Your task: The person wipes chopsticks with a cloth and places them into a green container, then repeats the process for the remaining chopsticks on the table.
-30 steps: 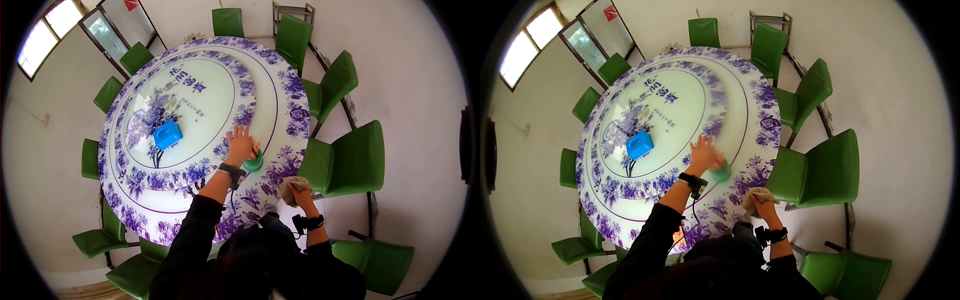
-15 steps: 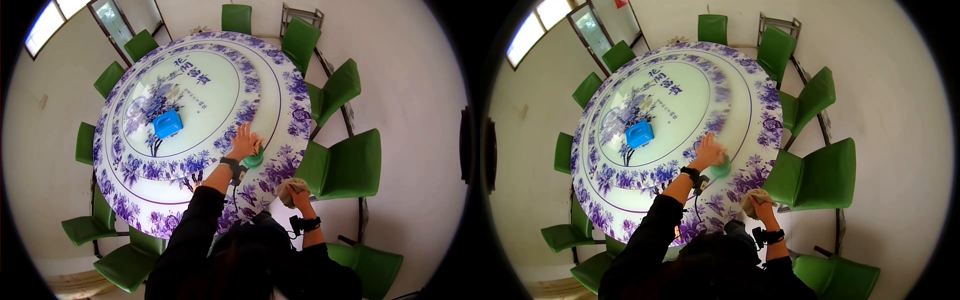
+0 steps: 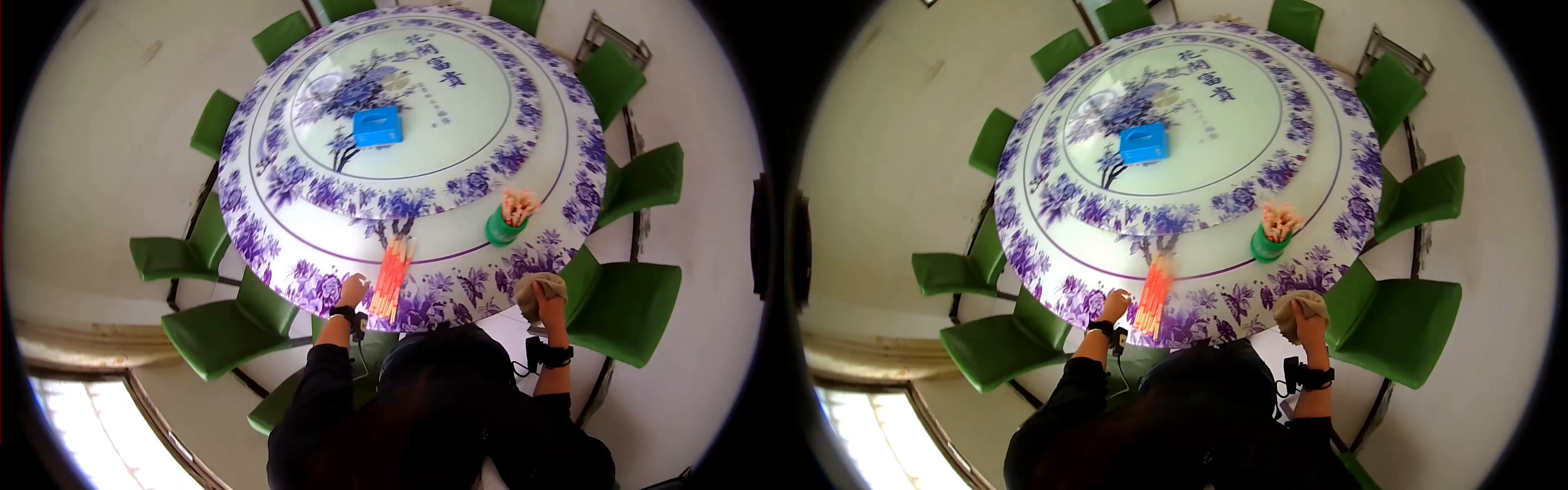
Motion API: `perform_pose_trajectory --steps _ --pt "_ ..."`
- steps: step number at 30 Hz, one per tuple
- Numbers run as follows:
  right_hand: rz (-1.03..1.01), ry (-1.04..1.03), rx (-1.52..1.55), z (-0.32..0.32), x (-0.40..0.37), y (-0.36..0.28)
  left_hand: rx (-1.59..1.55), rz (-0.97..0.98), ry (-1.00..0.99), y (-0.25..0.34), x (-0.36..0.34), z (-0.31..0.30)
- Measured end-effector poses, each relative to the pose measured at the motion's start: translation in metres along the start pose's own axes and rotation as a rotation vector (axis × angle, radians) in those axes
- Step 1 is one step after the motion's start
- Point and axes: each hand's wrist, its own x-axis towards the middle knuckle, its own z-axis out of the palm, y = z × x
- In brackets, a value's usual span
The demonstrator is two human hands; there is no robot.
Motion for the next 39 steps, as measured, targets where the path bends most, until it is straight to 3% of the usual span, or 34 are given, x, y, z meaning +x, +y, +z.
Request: perform_pose_trajectory --steps 2,4,8,12,14,18,20,21,23,27,31,33,35,39 --pt "-0.05 -0.055 -0.055 0.007 0.006 -0.01 -0.047 -0.197 0.017 -0.002 -0.022 0.021" --pt "-0.13 -0.154 -0.273 0.014 0.013 -0.014 -0.196 -0.14 -0.007 0.009 -0.038 0.027" --pt "-0.34 -0.205 -0.228 0.03 0.021 -0.028 -0.114 -0.302 -0.005 0.023 -0.034 0.049" --pt "-0.253 -0.29 -0.127 0.042 0.023 -0.042 -0.184 -0.469 0.001 0.042 -0.031 0.049" --pt "-0.288 -0.318 -0.129 0.046 0.024 -0.044 -0.016 -0.332 0.002 0.031 -0.028 0.062" --pt "-0.265 -0.374 -0.092 0.053 0.022 -0.038 -0.015 -0.159 -0.131 0.02 -0.025 0.056" --pt "-0.284 -0.377 -0.093 0.055 0.02 -0.038 -0.068 0.159 0.217 0.013 -0.029 0.058" --pt "-0.307 -0.384 -0.098 0.056 0.02 -0.038 -0.066 0.165 0.217 0.015 -0.029 0.053" --pt "-0.293 -0.398 -0.091 0.058 0.019 -0.035 -0.695 -0.244 0.087 0.019 -0.031 0.042" --pt "-0.317 -0.462 -0.068 0.064 0.021 -0.032 -0.993 -0.252 0.047 0.057 -0.039 -0.003" --pt "-0.373 -0.506 -0.108 0.076 0.017 -0.061 -1.189 -0.045 -0.057 0.132 -0.056 -0.068" --pt "-0.519 -0.655 0.002 0.087 0.018 -0.079 -1.32 0.047 -0.119 0.163 -0.063 -0.091" --pt "-0.42 -0.815 0.251 0.097 0.012 -0.097 -1.297 0.118 -0.126 0.189 -0.069 -0.108" --pt "-0.412 -0.991 0.304 0.105 0.004 -0.133 -1.227 0.226 -0.156 0.22 -0.079 -0.129"
